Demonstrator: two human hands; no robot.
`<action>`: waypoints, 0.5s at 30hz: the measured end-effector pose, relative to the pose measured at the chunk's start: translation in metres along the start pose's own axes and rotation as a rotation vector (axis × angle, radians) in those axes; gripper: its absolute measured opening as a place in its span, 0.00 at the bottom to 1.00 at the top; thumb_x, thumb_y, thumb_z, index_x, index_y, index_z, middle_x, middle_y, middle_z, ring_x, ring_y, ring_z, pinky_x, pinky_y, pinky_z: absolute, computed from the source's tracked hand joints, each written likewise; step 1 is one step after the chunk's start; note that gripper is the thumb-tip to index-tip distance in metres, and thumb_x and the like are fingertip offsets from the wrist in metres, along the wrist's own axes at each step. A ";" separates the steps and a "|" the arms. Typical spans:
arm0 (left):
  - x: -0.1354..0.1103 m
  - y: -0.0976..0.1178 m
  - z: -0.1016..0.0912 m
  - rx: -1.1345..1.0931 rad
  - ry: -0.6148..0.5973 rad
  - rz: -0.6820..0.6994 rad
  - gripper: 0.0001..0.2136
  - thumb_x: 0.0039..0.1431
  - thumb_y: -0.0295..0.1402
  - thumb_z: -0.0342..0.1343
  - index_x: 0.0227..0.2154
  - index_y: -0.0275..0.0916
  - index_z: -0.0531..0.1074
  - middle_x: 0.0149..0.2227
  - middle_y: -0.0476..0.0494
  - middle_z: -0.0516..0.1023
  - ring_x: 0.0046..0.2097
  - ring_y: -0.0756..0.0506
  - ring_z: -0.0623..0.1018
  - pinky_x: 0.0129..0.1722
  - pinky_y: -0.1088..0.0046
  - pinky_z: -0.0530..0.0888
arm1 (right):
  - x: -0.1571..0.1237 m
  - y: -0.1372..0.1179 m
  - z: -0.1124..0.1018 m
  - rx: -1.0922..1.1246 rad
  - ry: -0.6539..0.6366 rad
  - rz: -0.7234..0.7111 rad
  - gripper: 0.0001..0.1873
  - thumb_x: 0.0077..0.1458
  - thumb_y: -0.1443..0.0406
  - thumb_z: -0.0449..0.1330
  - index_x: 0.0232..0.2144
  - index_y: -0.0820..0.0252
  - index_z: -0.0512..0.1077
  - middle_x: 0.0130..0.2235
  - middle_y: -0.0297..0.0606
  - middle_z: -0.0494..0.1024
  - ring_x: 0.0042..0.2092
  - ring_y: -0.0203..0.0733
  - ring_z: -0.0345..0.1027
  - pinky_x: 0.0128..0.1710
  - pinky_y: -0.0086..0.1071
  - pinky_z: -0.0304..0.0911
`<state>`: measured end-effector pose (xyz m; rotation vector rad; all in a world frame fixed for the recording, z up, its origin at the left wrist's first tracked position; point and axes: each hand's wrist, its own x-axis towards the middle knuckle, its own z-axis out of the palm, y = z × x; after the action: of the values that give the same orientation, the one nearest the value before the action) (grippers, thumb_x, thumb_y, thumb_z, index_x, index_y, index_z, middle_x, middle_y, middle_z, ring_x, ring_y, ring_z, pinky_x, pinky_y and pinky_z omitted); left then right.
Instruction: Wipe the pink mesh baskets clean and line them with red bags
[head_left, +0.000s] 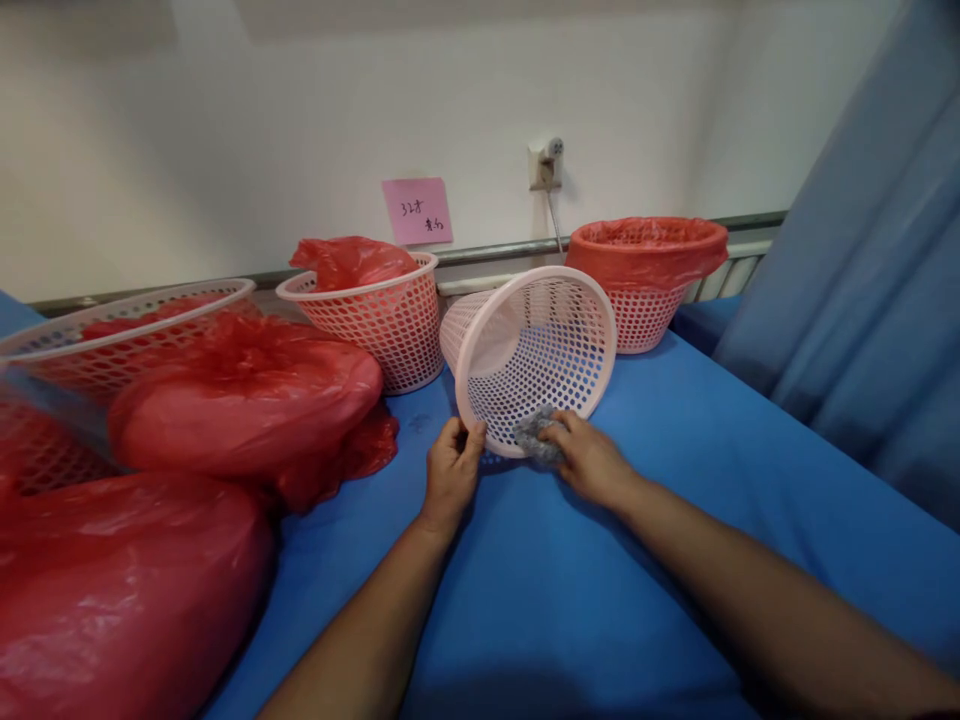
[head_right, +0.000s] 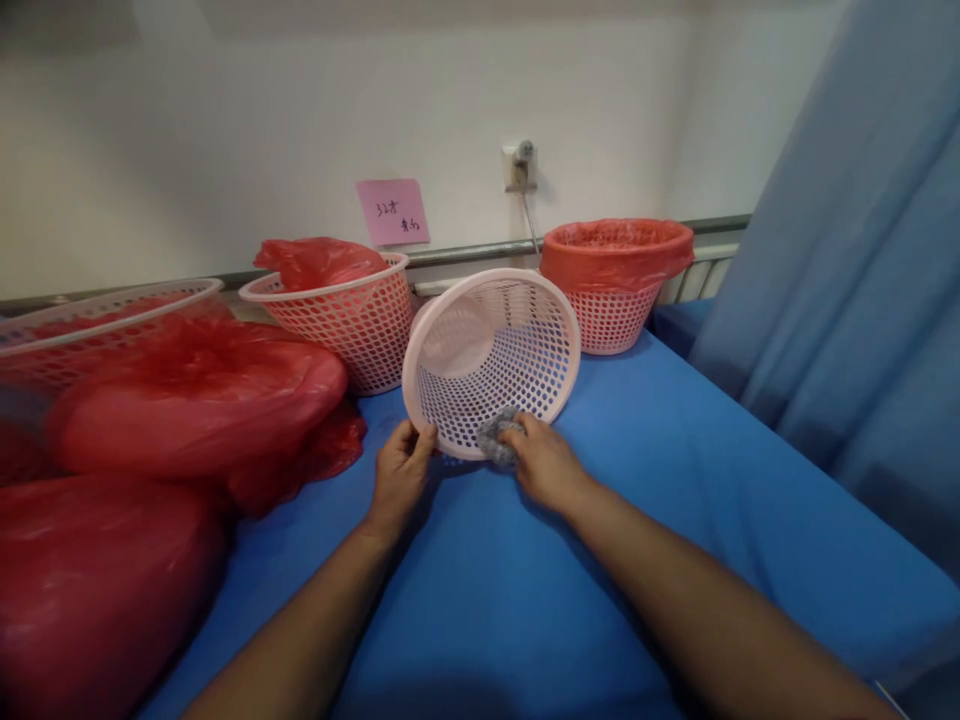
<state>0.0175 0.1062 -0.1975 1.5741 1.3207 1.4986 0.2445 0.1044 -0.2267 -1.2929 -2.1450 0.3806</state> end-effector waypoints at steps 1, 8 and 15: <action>-0.002 -0.004 0.004 -0.009 -0.047 -0.018 0.14 0.58 0.46 0.63 0.33 0.38 0.76 0.32 0.48 0.80 0.34 0.46 0.77 0.36 0.72 0.75 | -0.003 -0.008 0.005 0.087 -0.010 -0.052 0.27 0.51 0.76 0.60 0.53 0.51 0.71 0.57 0.40 0.68 0.56 0.47 0.69 0.57 0.41 0.67; -0.003 -0.012 0.009 -0.013 -0.101 -0.082 0.17 0.58 0.49 0.61 0.36 0.38 0.76 0.34 0.46 0.82 0.34 0.45 0.79 0.37 0.69 0.77 | 0.001 -0.005 0.005 0.064 -0.035 -0.013 0.31 0.53 0.75 0.61 0.58 0.51 0.69 0.60 0.42 0.65 0.57 0.47 0.69 0.59 0.43 0.67; 0.001 0.004 0.000 0.019 0.007 -0.032 0.19 0.60 0.51 0.59 0.27 0.39 0.70 0.25 0.52 0.71 0.28 0.50 0.70 0.29 0.76 0.68 | 0.004 0.003 -0.007 -0.033 0.030 0.029 0.28 0.51 0.78 0.58 0.54 0.54 0.71 0.56 0.45 0.69 0.57 0.50 0.68 0.58 0.46 0.67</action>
<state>0.0186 0.1056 -0.1939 1.5533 1.3621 1.4775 0.2497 0.1087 -0.2222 -1.3413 -2.1173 0.3368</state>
